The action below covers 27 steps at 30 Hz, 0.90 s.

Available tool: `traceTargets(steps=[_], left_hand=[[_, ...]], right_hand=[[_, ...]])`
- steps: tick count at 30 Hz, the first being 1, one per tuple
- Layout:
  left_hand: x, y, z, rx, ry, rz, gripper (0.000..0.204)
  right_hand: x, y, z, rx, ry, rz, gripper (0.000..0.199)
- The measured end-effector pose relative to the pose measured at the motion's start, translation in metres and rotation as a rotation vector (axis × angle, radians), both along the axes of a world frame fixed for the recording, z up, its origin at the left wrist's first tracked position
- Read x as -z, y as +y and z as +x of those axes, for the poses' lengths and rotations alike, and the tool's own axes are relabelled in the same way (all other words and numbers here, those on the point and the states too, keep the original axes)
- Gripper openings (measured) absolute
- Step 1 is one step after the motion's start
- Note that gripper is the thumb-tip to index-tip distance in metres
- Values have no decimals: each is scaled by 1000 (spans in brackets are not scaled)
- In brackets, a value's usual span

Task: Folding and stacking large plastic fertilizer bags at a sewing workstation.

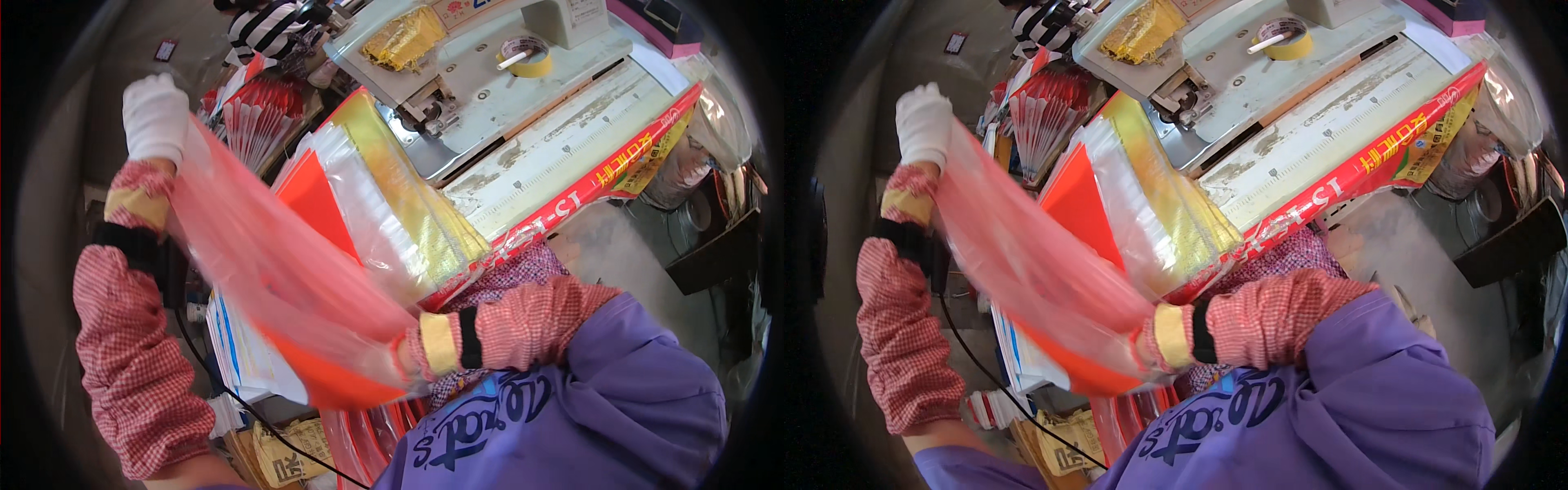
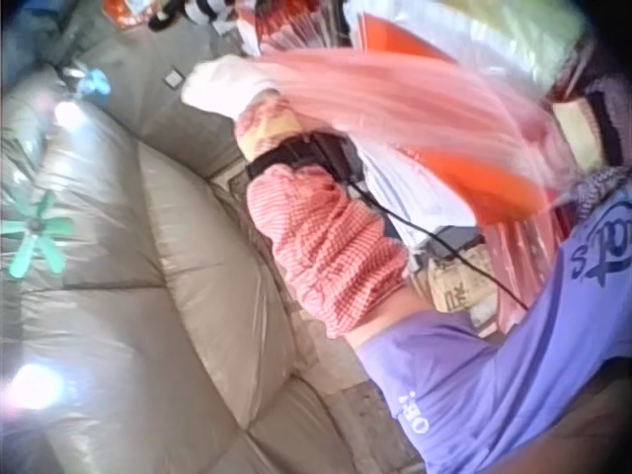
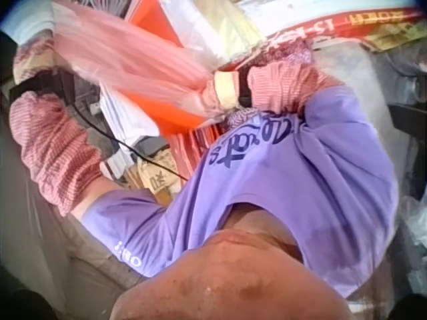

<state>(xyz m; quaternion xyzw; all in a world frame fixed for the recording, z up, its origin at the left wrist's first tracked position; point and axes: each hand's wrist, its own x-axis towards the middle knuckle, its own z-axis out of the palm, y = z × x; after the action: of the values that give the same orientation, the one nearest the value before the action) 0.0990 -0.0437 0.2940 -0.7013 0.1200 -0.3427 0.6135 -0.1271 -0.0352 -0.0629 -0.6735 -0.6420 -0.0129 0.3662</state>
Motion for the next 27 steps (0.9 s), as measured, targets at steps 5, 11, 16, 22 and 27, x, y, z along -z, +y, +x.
traceTargets(steps=[5, 11, 16, 22, 27], left_hand=[[23, -29, 12, -125, 169, -368, 23], [34, -39, 2, -205, 333, -510, 25], [53, -47, 16, -199, 413, -472, 23], [51, -42, 8, -222, 408, -457, 24], [51, -54, 43, -276, 508, -472, 27]], right_hand=[[-38, -80, 21, 458, 309, -84, 21], [-52, -209, 35, 1034, 606, 460, 33], [-79, -230, 61, 936, 791, 179, 56], [-83, -201, 37, 917, 501, 410, 44], [-65, -213, 76, 630, 1131, -107, 30]])
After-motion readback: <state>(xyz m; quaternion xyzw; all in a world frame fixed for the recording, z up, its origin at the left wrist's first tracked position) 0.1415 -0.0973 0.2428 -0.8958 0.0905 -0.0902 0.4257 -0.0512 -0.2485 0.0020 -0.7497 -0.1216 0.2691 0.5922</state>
